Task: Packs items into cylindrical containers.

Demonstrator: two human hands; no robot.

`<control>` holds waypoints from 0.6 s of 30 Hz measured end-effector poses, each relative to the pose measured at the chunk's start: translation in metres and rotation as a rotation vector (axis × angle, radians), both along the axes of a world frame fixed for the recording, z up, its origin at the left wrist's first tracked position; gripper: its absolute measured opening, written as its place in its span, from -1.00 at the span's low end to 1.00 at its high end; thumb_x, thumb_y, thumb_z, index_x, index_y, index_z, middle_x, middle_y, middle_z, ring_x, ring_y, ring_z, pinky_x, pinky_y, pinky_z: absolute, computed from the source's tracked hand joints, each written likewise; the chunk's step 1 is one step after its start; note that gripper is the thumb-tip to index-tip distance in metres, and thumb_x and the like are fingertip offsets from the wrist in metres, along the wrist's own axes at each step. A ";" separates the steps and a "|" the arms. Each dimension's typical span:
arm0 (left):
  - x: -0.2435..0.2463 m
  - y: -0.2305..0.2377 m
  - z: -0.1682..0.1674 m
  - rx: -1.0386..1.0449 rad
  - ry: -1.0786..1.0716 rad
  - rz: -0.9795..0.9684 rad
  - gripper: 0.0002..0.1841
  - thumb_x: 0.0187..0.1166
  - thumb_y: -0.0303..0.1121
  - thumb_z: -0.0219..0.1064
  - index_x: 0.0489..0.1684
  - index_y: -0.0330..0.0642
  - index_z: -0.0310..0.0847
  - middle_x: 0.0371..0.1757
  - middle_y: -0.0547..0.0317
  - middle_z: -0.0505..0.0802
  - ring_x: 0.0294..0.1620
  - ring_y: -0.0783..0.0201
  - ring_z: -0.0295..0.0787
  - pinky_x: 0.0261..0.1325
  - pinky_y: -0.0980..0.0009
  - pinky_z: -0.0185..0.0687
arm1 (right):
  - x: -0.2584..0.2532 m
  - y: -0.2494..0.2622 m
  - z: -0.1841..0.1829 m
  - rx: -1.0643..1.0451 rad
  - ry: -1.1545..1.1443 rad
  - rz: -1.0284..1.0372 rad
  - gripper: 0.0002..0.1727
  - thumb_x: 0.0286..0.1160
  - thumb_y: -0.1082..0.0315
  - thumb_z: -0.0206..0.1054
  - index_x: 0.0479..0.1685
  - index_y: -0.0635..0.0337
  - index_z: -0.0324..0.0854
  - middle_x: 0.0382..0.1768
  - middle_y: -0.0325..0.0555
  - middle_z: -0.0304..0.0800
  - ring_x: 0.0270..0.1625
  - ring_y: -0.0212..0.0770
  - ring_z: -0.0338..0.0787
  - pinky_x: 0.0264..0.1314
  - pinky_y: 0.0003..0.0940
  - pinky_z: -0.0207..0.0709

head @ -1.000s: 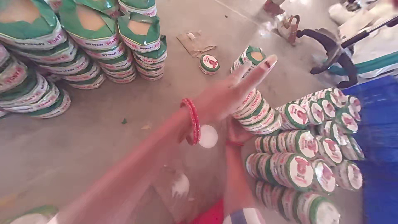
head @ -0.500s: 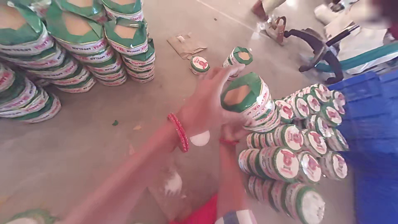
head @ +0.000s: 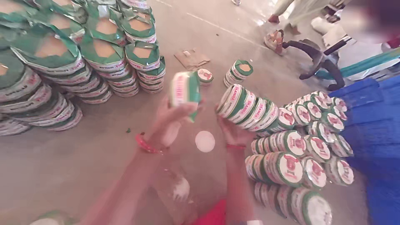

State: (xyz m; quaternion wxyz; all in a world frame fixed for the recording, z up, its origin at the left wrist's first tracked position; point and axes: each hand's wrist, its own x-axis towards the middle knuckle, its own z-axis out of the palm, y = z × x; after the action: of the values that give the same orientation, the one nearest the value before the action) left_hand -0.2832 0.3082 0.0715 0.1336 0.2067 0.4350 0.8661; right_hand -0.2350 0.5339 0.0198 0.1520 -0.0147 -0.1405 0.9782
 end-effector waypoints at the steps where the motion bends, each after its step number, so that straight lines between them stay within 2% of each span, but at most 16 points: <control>1: 0.000 -0.012 -0.008 0.168 -0.067 -0.118 -0.18 0.34 0.14 0.56 0.59 0.01 0.36 0.38 -0.04 0.75 0.29 0.00 0.79 0.26 0.12 0.79 | -0.002 0.006 0.003 0.008 -0.067 -0.033 0.18 -0.15 -0.76 0.14 0.47 -0.06 0.45 0.33 0.18 0.70 0.28 0.29 0.76 0.18 0.37 0.68; 3: 0.004 -0.030 -0.022 0.346 -0.135 -0.241 -0.06 0.20 0.31 0.55 0.61 -0.01 0.39 0.41 -0.16 0.71 0.32 -0.14 0.76 0.24 0.00 0.79 | -0.005 0.019 0.007 0.088 -0.234 -0.098 0.35 -0.19 -0.94 -0.32 0.60 -0.15 0.30 0.40 0.14 0.64 0.32 0.25 0.74 0.18 0.34 0.68; 4: 0.008 -0.038 -0.028 0.383 -0.177 -0.262 0.01 0.11 0.34 0.58 0.63 -0.02 0.40 0.41 -0.19 0.72 0.31 -0.17 0.76 0.25 -0.02 0.79 | -0.007 0.024 0.009 0.128 -0.317 -0.125 0.36 -0.16 -0.94 -0.45 0.65 -0.20 0.26 0.45 0.10 0.60 0.36 0.24 0.71 0.20 0.36 0.65; 6: 0.017 -0.052 -0.038 0.386 -0.217 -0.267 0.07 0.03 0.31 0.62 0.66 -0.06 0.41 0.42 -0.20 0.72 0.33 -0.17 0.76 0.30 -0.03 0.76 | -0.009 0.028 0.012 0.209 -0.497 -0.165 0.25 0.06 -0.87 -0.53 0.74 -0.30 0.13 0.60 0.03 0.45 0.52 0.23 0.58 0.31 0.41 0.57; 8: 0.025 -0.065 -0.047 0.307 -0.186 -0.252 0.01 0.12 0.24 0.63 0.66 -0.07 0.40 0.46 -0.17 0.70 0.40 -0.16 0.72 0.39 -0.06 0.70 | -0.014 0.031 0.008 0.332 -0.710 -0.181 0.01 0.40 -0.69 -0.35 0.78 -0.29 0.04 0.68 0.01 0.34 0.60 0.21 0.49 0.39 0.38 0.51; 9: 0.030 -0.071 -0.048 0.228 -0.162 -0.231 -0.03 0.18 0.21 0.61 0.67 -0.03 0.40 0.47 -0.12 0.71 0.41 -0.12 0.71 0.42 -0.02 0.69 | -0.021 0.031 0.005 0.449 -0.853 -0.201 -0.06 0.51 -0.57 -0.21 0.77 -0.19 0.08 0.62 0.09 0.40 0.53 0.22 0.57 0.32 0.33 0.58; 10: 0.034 -0.076 -0.049 0.124 -0.140 -0.202 -0.05 0.22 0.19 0.60 0.69 0.02 0.38 0.46 -0.05 0.72 0.41 -0.05 0.72 0.44 0.04 0.68 | -0.027 0.030 -0.001 0.617 -0.993 -0.217 -0.10 0.56 -0.49 -0.08 0.73 -0.08 0.16 0.52 0.15 0.50 0.38 0.20 0.66 0.20 0.24 0.64; 11: 0.038 -0.080 -0.050 0.008 -0.128 -0.147 -0.05 0.20 0.13 0.64 0.70 0.03 0.34 0.42 -0.02 0.75 0.37 -0.01 0.74 0.41 0.10 0.71 | -0.029 0.031 -0.005 0.782 -1.086 -0.210 -0.10 0.55 -0.46 0.03 0.74 -0.04 0.18 0.48 0.18 0.54 0.34 0.17 0.67 0.19 0.20 0.63; 12: 0.041 -0.082 -0.050 -0.137 -0.109 -0.064 -0.02 0.14 0.09 0.69 0.69 0.04 0.33 0.35 0.05 0.79 0.31 0.07 0.79 0.33 0.18 0.77 | -0.031 0.031 -0.005 0.931 -1.129 -0.177 -0.06 0.55 -0.45 0.06 0.79 -0.03 0.11 0.51 0.19 0.52 0.40 0.17 0.64 0.26 0.21 0.60; 14: 0.046 -0.080 -0.052 -0.474 -0.012 0.103 0.07 -0.04 0.14 0.74 0.67 0.13 0.31 0.25 0.36 0.82 0.17 0.37 0.83 0.16 0.46 0.82 | -0.036 0.034 -0.003 1.153 -1.167 -0.151 -0.03 0.56 -0.41 0.09 0.80 0.10 0.11 0.54 0.23 0.51 0.52 0.16 0.57 0.44 0.21 0.50; 15: 0.046 -0.078 -0.054 -0.607 0.052 0.150 0.12 -0.07 0.13 0.75 0.71 0.10 0.28 0.26 0.32 0.81 0.15 0.39 0.84 0.13 0.47 0.83 | -0.037 0.040 -0.004 1.227 -1.166 -0.150 -0.05 0.59 -0.39 0.08 0.75 0.19 0.20 0.53 0.26 0.52 0.55 0.16 0.55 0.53 0.19 0.45; 17: 0.044 -0.070 -0.061 -0.897 0.219 0.228 0.18 -0.13 0.24 0.72 0.72 0.04 0.27 0.31 0.22 0.77 0.15 0.41 0.79 0.13 0.40 0.80 | -0.035 0.048 -0.002 1.297 -1.183 -0.144 -0.06 0.61 -0.39 0.06 0.65 0.31 0.34 0.50 0.34 0.54 0.55 0.21 0.54 0.55 0.22 0.38; 18: 0.044 -0.064 -0.064 -1.048 0.317 0.256 0.20 -0.16 0.27 0.69 0.72 0.00 0.30 0.34 0.08 0.74 0.18 0.26 0.76 0.16 0.22 0.75 | -0.033 0.048 -0.001 1.299 -1.186 -0.138 -0.05 0.59 -0.41 0.07 0.65 0.30 0.34 0.48 0.34 0.55 0.53 0.21 0.55 0.53 0.22 0.40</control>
State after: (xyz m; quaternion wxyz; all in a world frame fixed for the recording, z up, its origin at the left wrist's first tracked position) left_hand -0.2395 0.2441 0.0075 0.0451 0.1861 0.8435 0.5018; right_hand -0.2684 0.5819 0.0190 0.0913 -0.4392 -0.7233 0.5250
